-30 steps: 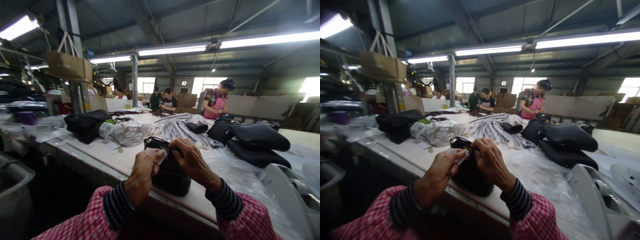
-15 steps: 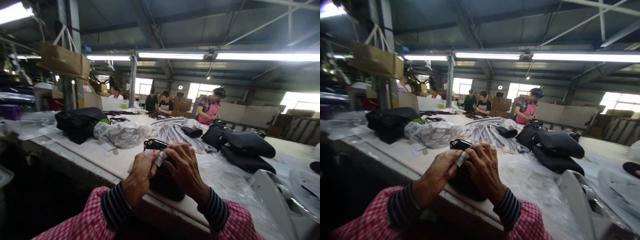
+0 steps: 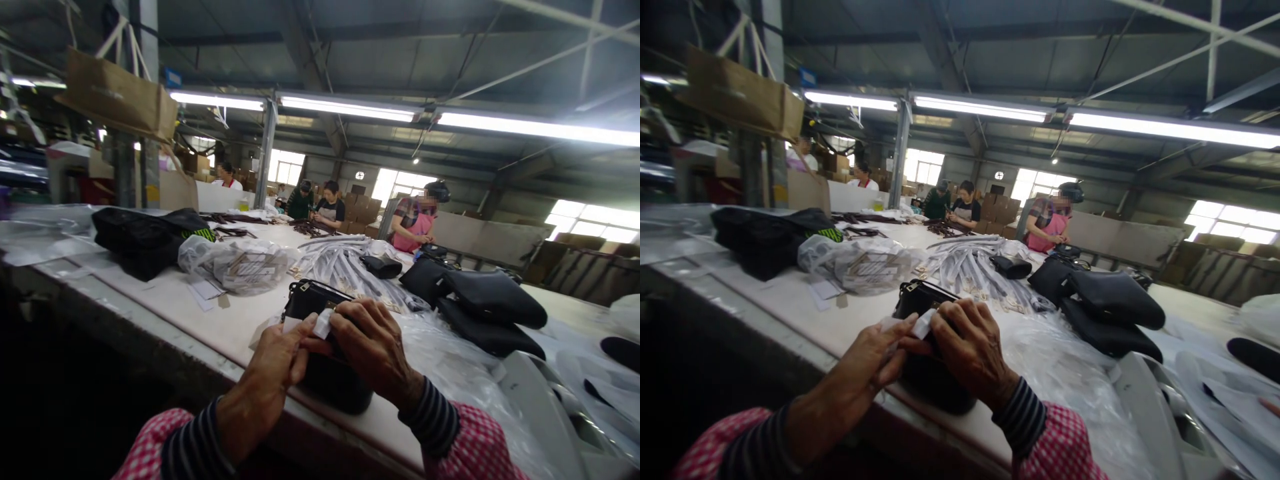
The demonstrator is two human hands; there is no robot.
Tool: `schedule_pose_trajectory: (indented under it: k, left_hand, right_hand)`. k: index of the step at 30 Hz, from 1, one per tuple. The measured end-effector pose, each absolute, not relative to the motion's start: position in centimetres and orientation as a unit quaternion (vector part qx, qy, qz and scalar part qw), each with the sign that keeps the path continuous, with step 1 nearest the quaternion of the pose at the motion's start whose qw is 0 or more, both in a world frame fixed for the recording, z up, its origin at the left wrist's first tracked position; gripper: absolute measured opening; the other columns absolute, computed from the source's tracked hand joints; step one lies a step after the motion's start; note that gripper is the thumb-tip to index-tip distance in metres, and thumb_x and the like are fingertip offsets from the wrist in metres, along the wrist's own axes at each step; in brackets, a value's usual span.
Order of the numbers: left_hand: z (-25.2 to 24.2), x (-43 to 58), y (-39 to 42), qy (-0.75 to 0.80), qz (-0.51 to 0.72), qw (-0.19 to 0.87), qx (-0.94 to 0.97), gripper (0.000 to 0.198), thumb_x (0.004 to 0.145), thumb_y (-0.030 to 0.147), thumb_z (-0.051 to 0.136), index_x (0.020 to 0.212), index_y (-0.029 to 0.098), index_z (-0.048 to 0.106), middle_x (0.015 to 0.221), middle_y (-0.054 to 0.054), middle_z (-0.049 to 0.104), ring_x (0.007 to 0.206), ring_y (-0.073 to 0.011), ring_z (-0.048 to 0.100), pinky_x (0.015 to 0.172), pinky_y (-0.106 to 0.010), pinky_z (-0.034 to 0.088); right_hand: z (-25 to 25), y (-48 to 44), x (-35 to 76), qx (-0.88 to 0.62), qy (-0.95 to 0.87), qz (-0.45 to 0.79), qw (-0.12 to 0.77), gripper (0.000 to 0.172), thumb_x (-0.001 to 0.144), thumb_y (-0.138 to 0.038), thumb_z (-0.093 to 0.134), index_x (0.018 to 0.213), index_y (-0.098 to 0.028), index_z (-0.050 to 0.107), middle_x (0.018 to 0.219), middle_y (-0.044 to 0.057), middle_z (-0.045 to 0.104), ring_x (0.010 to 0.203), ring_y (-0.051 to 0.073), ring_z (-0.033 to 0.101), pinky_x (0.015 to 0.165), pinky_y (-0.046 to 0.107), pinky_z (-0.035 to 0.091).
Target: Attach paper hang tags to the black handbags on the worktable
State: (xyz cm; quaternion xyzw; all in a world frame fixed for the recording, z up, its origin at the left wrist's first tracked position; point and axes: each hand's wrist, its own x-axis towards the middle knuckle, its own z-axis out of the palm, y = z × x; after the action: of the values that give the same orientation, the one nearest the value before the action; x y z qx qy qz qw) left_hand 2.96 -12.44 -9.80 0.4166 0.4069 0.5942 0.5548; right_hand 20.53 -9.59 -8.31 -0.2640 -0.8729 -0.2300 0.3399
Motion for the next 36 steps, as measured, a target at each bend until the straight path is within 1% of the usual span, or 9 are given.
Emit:
schedule_pose_trajectory:
  k: [2,5,7,9,12,15,26,32,36]
  left_hand:
    - [-10.1,3.3,-12.3,0.382,0.582,0.582,0.421,0.042,0.072,0.051,0.075,0.059,0.012,0.065,0.049,-0.002,0.053,0.036,-0.0031,0.025,0.042,-0.022,0.008]
    - [-9.9,3.8,-11.8,0.369,0.590,0.588,0.412,0.039,0.066,0.047,0.081,0.062,0.011,0.065,0.051,0.001,0.051,0.039,-0.0025,0.026,0.041,-0.021,0.009]
    - [-9.6,3.9,-11.7,0.378,0.590,0.585,0.408,0.039,0.063,0.045,0.082,0.066,0.010,0.066,0.049,0.002,0.050,0.039,-0.0022,0.026,0.041,-0.020,0.009]
    - [-9.3,3.8,-11.7,0.392,0.590,0.578,0.406,0.040,0.062,0.044,0.082,0.073,0.008,0.067,0.052,0.000,0.055,0.038,-0.0017,0.027,0.040,-0.020,0.010]
    - [-9.2,3.8,-11.9,0.402,0.591,0.567,0.410,0.044,0.062,0.044,0.082,0.081,0.007,0.067,0.068,-0.009,0.069,0.036,-0.0002,0.028,0.040,-0.020,0.010]
    - [-9.2,3.9,-12.0,0.397,0.596,0.563,0.412,0.043,0.065,0.044,0.080,0.081,0.007,0.066,0.074,-0.013,0.073,0.035,0.0005,0.027,0.039,-0.019,0.010]
    - [-10.1,4.9,-12.8,0.370,0.646,0.547,0.383,0.033,0.071,0.038,0.076,0.076,0.008,0.066,0.062,-0.009,0.069,0.036,-0.0005,0.028,0.039,-0.018,0.014]
    - [-10.6,4.9,-14.1,0.375,0.684,0.524,0.342,0.035,0.067,0.040,0.079,0.077,0.009,0.065,0.069,-0.008,0.071,0.036,0.0003,0.028,0.038,-0.017,0.013]
    - [-10.5,5.0,-13.2,0.361,0.692,0.531,0.330,0.035,0.063,0.038,0.079,0.078,0.010,0.064,0.066,-0.007,0.070,0.037,-0.0002,0.029,0.038,-0.016,0.016]
  right_hand:
    - [-8.2,-9.7,20.6,-0.258,-0.875,-0.225,0.341,0.018,0.097,-0.019,0.054,0.111,-0.019,0.065,0.110,0.009,0.068,0.095,0.024,0.055,0.082,0.040,0.043]
    - [-8.0,-9.8,21.0,-0.272,-0.871,-0.204,0.355,0.017,0.096,-0.018,0.055,0.108,-0.023,0.066,0.115,0.008,0.066,0.103,0.025,0.055,0.089,0.042,0.043]
    - [-7.8,-9.7,21.6,-0.297,-0.856,-0.174,0.385,0.019,0.094,-0.019,0.058,0.110,-0.024,0.066,0.123,0.007,0.063,0.113,0.027,0.052,0.096,0.045,0.042]
    - [-7.6,-9.4,22.1,-0.340,-0.829,-0.122,0.428,0.025,0.092,-0.022,0.060,0.117,-0.024,0.064,0.128,0.008,0.060,0.118,0.028,0.050,0.100,0.047,0.041]
    - [-7.4,-8.8,22.5,-0.415,-0.786,0.029,0.456,0.028,0.092,-0.029,0.060,0.119,-0.023,0.063,0.121,0.008,0.064,0.112,0.027,0.057,0.096,0.043,0.045]
    - [-7.2,-8.6,22.2,-0.440,-0.773,0.144,0.434,0.023,0.092,-0.032,0.058,0.112,-0.024,0.066,0.109,0.004,0.069,0.100,0.023,0.062,0.088,0.038,0.048]
    - [-7.0,-9.9,21.6,-0.433,-0.775,0.138,0.439,0.019,0.090,-0.028,0.058,0.104,-0.022,0.068,0.099,0.003,0.068,0.095,0.021,0.061,0.084,0.033,0.044]
    - [-6.4,-11.4,20.8,-0.431,-0.779,0.146,0.430,0.019,0.090,-0.028,0.059,0.105,-0.023,0.068,0.100,0.003,0.068,0.095,0.021,0.061,0.085,0.034,0.044]
    - [-5.9,-10.5,20.5,-0.457,-0.769,0.136,0.426,0.017,0.089,-0.025,0.059,0.103,-0.022,0.069,0.099,0.002,0.069,0.096,0.021,0.061,0.084,0.034,0.043]
